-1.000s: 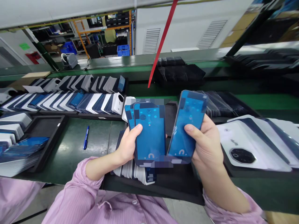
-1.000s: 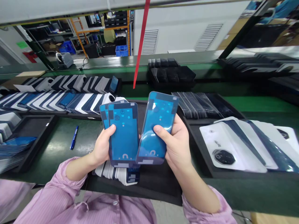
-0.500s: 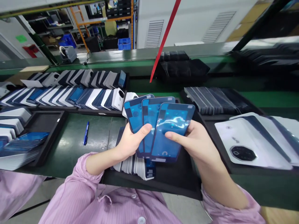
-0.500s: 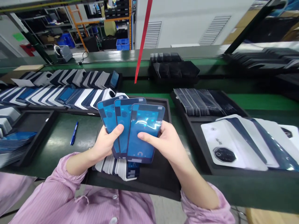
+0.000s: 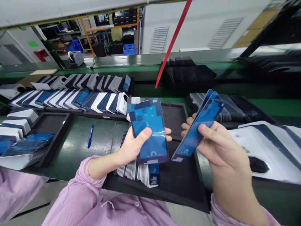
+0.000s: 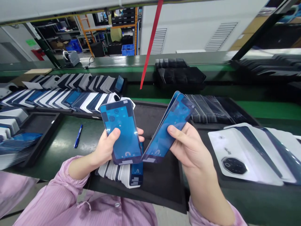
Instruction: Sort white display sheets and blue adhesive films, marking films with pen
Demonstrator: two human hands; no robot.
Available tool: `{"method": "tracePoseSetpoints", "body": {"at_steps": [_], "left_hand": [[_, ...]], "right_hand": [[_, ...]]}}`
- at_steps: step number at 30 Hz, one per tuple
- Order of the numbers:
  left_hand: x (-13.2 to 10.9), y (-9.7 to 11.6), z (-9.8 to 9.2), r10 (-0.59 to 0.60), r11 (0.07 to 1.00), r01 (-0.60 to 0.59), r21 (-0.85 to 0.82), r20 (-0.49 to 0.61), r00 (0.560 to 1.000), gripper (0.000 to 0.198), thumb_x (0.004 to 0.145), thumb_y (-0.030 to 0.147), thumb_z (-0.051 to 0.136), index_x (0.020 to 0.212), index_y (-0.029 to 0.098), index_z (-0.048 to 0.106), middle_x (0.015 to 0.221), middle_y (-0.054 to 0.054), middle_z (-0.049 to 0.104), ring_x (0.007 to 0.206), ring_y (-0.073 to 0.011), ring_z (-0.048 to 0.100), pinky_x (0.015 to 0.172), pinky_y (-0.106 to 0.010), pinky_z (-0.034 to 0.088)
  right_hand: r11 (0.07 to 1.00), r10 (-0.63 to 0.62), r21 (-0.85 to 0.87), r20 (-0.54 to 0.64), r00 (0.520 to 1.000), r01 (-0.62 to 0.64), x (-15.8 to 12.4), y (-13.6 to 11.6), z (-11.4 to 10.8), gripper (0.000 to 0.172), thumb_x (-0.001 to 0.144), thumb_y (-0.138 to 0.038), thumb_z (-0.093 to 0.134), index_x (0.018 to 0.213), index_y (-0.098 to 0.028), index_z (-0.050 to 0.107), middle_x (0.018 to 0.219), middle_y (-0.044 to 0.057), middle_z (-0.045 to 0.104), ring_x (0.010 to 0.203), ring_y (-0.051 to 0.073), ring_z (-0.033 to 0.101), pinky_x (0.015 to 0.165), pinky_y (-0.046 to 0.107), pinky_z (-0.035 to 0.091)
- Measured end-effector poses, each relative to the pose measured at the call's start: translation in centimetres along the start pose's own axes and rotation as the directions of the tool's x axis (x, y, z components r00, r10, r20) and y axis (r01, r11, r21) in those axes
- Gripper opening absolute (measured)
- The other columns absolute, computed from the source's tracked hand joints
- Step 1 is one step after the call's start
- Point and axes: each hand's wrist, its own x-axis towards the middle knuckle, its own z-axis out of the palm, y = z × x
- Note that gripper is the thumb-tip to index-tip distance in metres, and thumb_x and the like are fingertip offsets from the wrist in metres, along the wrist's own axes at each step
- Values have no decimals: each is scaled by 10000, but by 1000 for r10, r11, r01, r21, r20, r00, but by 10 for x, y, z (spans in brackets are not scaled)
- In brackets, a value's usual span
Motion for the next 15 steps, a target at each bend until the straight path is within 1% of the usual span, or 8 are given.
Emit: {"method": "tracePoseSetpoints", "body": {"at_steps": [3,6,8,9,11,13,15], "left_hand": [[0,1,-1,-50,998,50,-33,0,999,667,795,695,680,1145,127,671,1142,-176,744,977,-335,740,748,-389,610],[1,3,-2,-172,977,179,-114,68,983,778,769,802,588,1116,115,696,1105,-173,751,964,-324,727,770,-381,589],[2,5,-2,-235,954,252,-163,120,965,771,762,794,578,1075,103,715,1044,-159,760,910,-294,725,770,-363,580],[2,5,-3,-248,946,269,-180,132,960,743,766,768,585,1062,100,720,1032,-152,761,888,-281,722,769,-359,578],[3,4,-3,-242,945,263,-196,126,962,685,787,710,581,1061,98,724,1072,-153,756,897,-276,722,773,-360,577],[4,3,-4,-221,952,239,-191,112,969,650,800,669,571,1069,97,723,1143,-170,743,970,-311,721,787,-377,578],[4,2,-4,-205,962,218,-165,90,974,622,792,638,598,1080,101,719,1163,-180,740,1024,-353,717,810,-413,581]], "right_hand": [[999,-19,-30,45,999,20,-3,0,3,391,599,-487,927,841,-284,696,797,-2,719,689,207,703,654,370,661],[1000,14,-22,43,999,-13,-6,-1,3,443,563,-494,942,879,-294,705,788,5,724,663,211,694,606,364,652],[999,42,-2,28,999,-42,-6,-2,2,465,534,-483,957,881,-293,713,754,-1,715,630,193,680,563,325,635],[999,52,4,25,998,-53,-6,-2,2,471,530,-477,960,889,-294,716,742,-5,712,621,187,676,553,313,630],[998,64,6,33,997,-65,-7,-2,2,490,538,-475,957,930,-297,723,727,-11,706,612,184,676,552,312,631],[997,71,2,47,996,-71,-8,-3,4,523,553,-473,951,989,-297,724,720,-18,704,607,189,684,566,334,644],[997,81,-1,71,994,-82,-10,-2,7,546,574,-472,943,1038,-292,720,726,-17,717,618,207,705,600,376,662]]}}
